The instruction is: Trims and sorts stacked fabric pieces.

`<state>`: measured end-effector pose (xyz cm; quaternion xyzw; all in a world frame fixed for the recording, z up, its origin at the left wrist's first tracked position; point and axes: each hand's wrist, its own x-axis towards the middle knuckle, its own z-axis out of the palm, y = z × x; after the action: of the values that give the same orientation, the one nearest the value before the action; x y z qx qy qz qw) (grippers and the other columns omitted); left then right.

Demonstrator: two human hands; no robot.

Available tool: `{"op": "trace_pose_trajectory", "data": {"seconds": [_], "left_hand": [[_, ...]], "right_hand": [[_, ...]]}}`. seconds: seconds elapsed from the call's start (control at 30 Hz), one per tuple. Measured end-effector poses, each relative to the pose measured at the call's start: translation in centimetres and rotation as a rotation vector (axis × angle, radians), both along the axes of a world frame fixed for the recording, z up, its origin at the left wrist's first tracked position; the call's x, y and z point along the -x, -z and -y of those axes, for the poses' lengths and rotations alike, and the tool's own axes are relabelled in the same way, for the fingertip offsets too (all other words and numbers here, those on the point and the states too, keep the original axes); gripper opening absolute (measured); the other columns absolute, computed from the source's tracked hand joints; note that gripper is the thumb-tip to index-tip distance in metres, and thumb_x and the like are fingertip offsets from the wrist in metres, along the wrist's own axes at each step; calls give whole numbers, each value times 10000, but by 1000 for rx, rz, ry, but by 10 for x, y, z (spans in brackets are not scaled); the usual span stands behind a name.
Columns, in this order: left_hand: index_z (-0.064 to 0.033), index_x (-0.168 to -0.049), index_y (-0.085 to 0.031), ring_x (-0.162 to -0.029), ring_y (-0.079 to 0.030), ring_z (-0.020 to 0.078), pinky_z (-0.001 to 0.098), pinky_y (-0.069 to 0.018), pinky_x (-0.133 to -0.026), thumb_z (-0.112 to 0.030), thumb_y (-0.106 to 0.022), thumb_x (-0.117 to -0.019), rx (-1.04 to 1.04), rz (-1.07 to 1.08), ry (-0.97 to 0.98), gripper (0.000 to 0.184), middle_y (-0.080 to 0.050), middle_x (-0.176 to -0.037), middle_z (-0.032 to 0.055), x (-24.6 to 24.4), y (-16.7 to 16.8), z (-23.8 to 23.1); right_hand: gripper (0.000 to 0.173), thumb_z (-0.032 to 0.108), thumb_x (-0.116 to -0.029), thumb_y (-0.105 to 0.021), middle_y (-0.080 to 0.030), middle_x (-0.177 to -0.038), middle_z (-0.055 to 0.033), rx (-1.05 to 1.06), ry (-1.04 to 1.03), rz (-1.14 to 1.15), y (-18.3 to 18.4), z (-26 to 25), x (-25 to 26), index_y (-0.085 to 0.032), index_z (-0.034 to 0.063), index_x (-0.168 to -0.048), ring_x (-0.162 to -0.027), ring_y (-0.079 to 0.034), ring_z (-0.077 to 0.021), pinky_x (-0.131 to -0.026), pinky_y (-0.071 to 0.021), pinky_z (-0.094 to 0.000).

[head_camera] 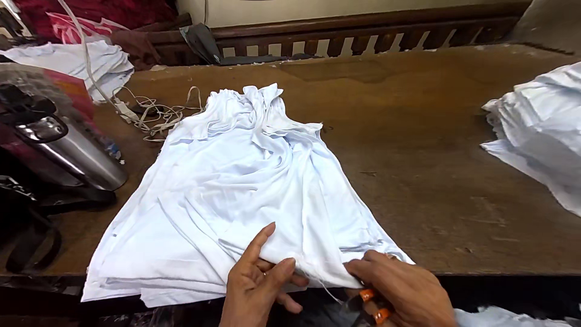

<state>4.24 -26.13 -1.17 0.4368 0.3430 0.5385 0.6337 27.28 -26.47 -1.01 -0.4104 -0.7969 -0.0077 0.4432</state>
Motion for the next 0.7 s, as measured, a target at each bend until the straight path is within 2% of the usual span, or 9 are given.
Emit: {"op": "trace_pose_trajectory", "data": {"seconds": [0.1,0.17,0.23,0.3,0.4,0.47,0.5,0.63,0.7], "left_hand": [[60,-1303,-633,-629,-738,225,314,-598,-460,5,-657,-962,-1,-109,-118,346,-749,-837,186,0,3,-5],[58,-1244,-678,-642,-744,210,303,-607,-478,33,-664,-943,-59,-225,-176,303,-764,-867,163,3,5,-3],[32,-1202,-712,-654,-729,168,284,-614,-502,17,-700,-917,-145,-337,-215,285,-769,-969,115,6,7,0],[11,-1188,-732,-639,-695,117,246,-585,-511,11,-733,-888,-179,-377,-225,300,-768,-1022,85,9,7,4],[17,-1202,-724,-669,-707,125,251,-596,-527,27,-754,-866,-143,-324,-200,337,-761,-1071,96,10,6,11],[23,-1202,-715,-686,-717,136,268,-612,-536,50,-741,-868,-137,-289,-172,336,-753,-1100,104,9,5,14],[26,-1205,-712,-682,-717,137,270,-613,-533,57,-731,-876,-149,-275,-156,331,-750,-1113,108,8,6,15],[31,-1158,-731,-669,-713,137,277,-618,-536,68,-687,-910,-172,-227,-139,254,-753,-1086,108,8,12,18],[41,-1123,-741,-706,-735,164,309,-643,-581,77,-663,-919,-134,-200,-159,222,-758,-1066,116,8,14,20]], "right_hand": [[162,219,-996,-577,-576,-713,-66,61,-44,141,5,12,-3,-669,91,-956,-611,-561,-191,-509,-439,-326],[134,182,-986,-591,-593,-727,-70,169,-109,190,16,15,-4,-667,85,-934,-612,-588,-205,-484,-453,-354],[119,174,-958,-629,-641,-766,-72,326,-191,61,24,16,-5,-686,69,-950,-656,-621,-175,-535,-496,-331],[153,167,-937,-717,-675,-793,-74,498,-281,-218,21,15,-4,-696,22,-982,-675,-619,-94,-583,-521,-240],[337,357,-936,-762,-575,-707,8,668,-305,-447,18,10,9,-691,39,-1019,-579,-477,-5,-510,-394,-170],[416,461,-891,-788,-599,-703,19,676,-267,-422,25,3,20,-693,71,-999,-572,-508,-19,-503,-428,-196],[402,457,-887,-793,-613,-709,21,677,-257,-407,29,1,25,-695,81,-991,-579,-527,-23,-510,-446,-201],[106,141,-940,-703,-635,-719,-19,605,-353,-427,36,-1,32,-687,36,-944,-620,-565,-25,-546,-464,-180],[74,99,-931,-671,-644,-717,-39,557,-399,-373,32,4,30,-682,25,-934,-620,-578,-34,-542,-469,-178]]}}
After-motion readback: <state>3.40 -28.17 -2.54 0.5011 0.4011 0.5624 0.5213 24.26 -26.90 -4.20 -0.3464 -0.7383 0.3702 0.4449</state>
